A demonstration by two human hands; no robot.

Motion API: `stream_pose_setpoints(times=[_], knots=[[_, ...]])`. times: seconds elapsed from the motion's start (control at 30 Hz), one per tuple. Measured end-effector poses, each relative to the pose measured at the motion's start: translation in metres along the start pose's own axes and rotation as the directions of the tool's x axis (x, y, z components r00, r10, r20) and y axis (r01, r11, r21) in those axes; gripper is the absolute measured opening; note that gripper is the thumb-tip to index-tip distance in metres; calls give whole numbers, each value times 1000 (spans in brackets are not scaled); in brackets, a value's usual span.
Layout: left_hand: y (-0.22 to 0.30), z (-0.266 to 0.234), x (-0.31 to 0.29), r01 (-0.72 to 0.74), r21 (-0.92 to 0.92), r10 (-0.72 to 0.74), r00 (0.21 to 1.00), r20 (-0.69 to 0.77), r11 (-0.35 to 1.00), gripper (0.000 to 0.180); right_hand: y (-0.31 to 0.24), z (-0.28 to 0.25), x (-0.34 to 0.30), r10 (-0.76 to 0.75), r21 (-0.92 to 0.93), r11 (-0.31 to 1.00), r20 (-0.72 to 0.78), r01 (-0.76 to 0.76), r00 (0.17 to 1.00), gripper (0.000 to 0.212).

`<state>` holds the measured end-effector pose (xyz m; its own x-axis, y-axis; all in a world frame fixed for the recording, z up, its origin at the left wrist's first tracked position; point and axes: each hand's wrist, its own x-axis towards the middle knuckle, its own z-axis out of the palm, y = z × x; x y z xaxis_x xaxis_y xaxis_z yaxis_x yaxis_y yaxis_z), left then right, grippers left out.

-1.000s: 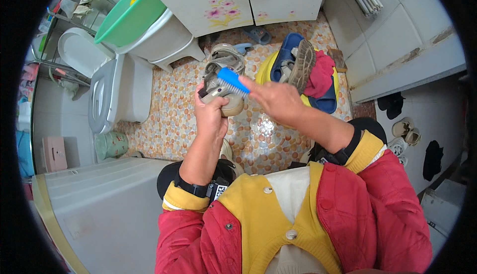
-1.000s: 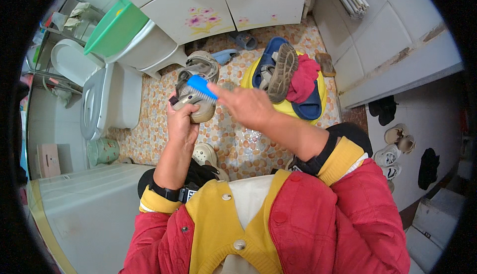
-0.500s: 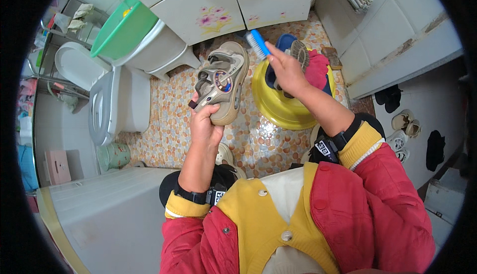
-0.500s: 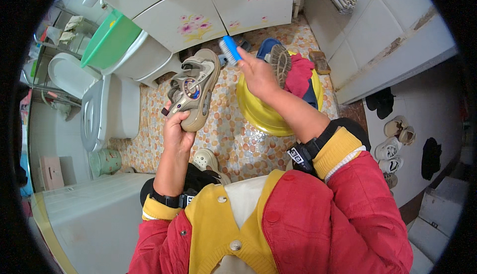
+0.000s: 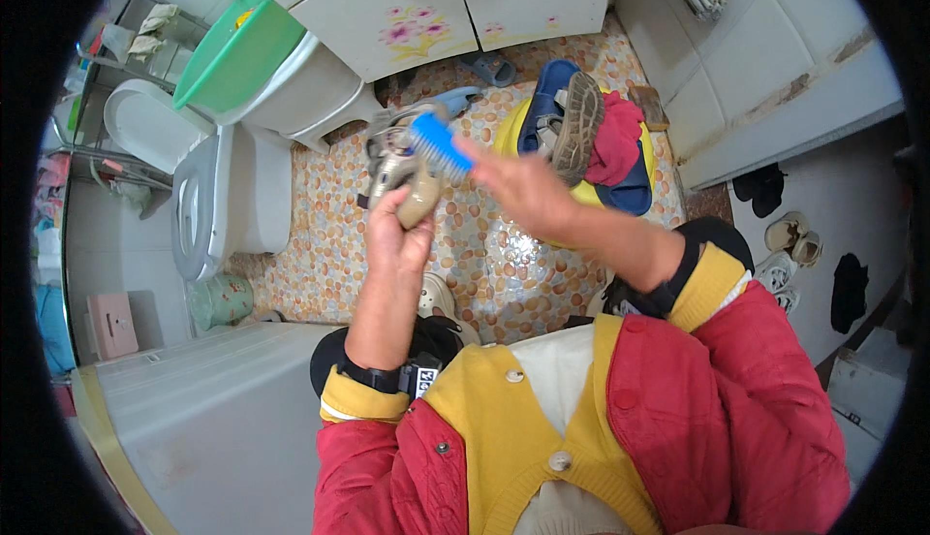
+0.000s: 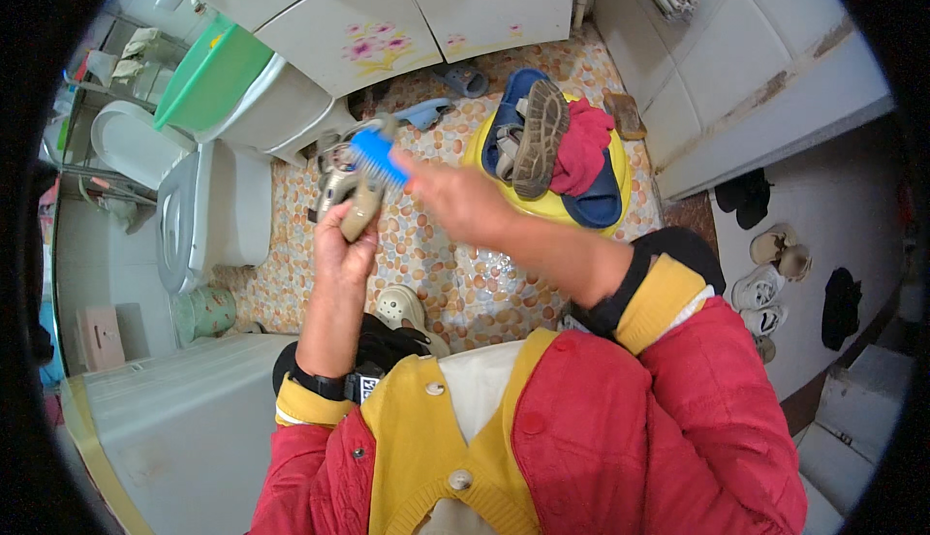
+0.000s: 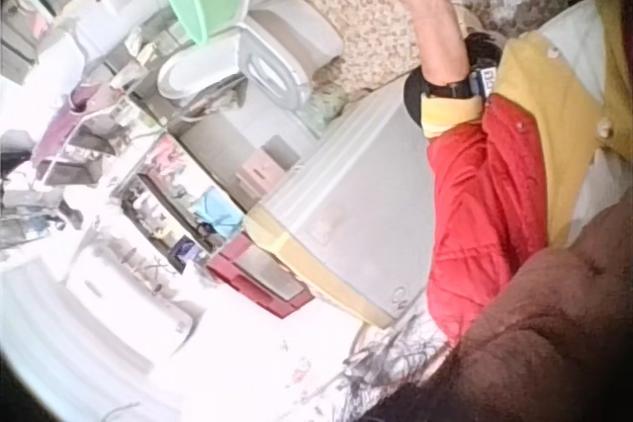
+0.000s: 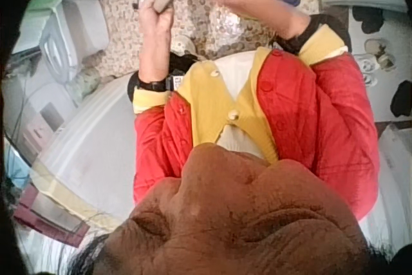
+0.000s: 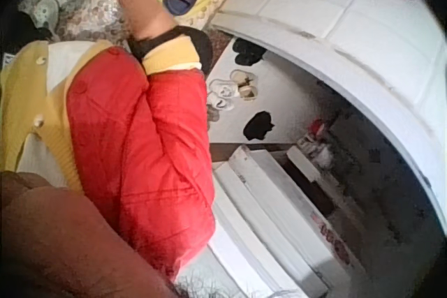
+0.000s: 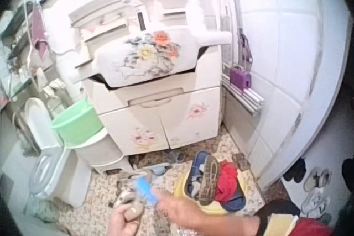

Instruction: The person scrubs a beige sandal with a blue brush in a green basin of water, then rinses the basin. The person then scrubs a yellow slipper with the same brush. Finally, the person resumes scrubbing the beige sandal.

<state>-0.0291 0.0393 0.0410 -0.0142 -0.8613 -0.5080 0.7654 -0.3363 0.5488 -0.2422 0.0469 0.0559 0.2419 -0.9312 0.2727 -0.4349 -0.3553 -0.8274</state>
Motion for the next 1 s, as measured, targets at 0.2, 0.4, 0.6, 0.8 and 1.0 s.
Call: stream_pose_setpoints(times=[0.2,0.4,0.6,0.8,1.0], knots=[[3,5,-4,100,123,-110,991,73,987,45,15,-10,11,361,-232,901,-66,-366,930,50],[-7,19,-16,-230,227,167,949,267,946,58,14,21,0,261,674,710,19,-205,965,72],[-10,24,-22,-51,163,-21,910,414,985,60,-1,3,-4,398,870,256,303,-422,866,49],[-24,23,-23,268,-38,-242,913,329,963,65,-7,16,0,269,879,322,270,-350,925,50],[2,15,-9,194,-75,-148,903,404,978,57,11,15,-5,253,643,682,240,-348,937,64]])
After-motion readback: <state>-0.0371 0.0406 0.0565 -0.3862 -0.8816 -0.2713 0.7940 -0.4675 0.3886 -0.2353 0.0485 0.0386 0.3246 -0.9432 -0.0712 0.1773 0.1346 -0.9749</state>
